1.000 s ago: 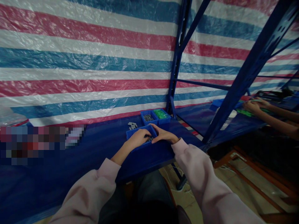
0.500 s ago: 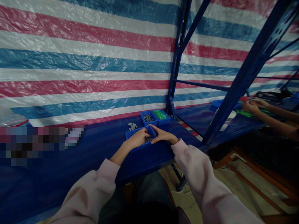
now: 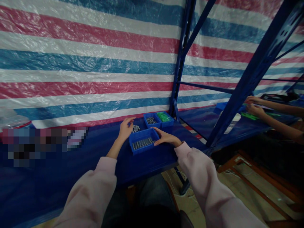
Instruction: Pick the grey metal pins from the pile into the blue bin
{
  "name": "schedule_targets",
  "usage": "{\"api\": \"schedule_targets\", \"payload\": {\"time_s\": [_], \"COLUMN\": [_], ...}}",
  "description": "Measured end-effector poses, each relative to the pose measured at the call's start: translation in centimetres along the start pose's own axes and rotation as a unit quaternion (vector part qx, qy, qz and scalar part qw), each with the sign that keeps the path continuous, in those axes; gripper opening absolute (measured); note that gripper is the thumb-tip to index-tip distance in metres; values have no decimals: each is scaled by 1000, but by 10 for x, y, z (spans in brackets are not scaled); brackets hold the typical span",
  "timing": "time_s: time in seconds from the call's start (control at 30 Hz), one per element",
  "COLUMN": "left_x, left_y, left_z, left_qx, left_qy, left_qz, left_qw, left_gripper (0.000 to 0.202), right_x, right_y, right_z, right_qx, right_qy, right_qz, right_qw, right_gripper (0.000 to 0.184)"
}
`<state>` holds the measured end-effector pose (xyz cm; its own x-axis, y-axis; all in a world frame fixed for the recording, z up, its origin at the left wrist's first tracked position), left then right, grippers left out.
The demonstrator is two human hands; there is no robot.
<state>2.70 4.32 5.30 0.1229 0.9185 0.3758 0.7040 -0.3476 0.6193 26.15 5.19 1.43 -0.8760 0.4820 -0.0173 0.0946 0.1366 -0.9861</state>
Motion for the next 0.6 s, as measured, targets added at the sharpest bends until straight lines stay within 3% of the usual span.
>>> {"api": "schedule_targets", "payload": {"time_s": [0.07, 0.2, 0.47, 0.6], "left_x": [1, 0, 0, 1], "left_y": [-25, -58, -59, -58], "left_z": [-1, 7, 16, 17], "left_qx": [10, 12, 28, 45], "left_qy": [-3, -82, -132, -153], "left_qz": [-35, -69, -79, -77], "left_qw": [999, 994, 988, 984], "left_gripper": [45, 33, 35, 27], "right_x": [0, 0, 0, 0], "right_y": [-1, -1, -2, -2], "right_z": [0, 1, 1, 1], "right_qx": [0, 5, 5, 6], "right_qy": [-1, -3, -6, -4], "right_qz": [1, 0, 7, 11], "right_qw": [1000, 1000, 1000, 1000], "right_gripper": [106, 107, 108, 110]}}
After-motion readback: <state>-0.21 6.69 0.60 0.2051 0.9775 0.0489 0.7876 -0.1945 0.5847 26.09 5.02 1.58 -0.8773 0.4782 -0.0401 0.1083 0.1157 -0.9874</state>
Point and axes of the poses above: each hand's wrist, its own x-axis towards the middle knuckle, its own z-axis out of the palm, y = z × x, the point moved 3 cm from there along x, towards the middle knuckle, and after that the axes turned 12 degrees about -y, right-handed, at the moved point
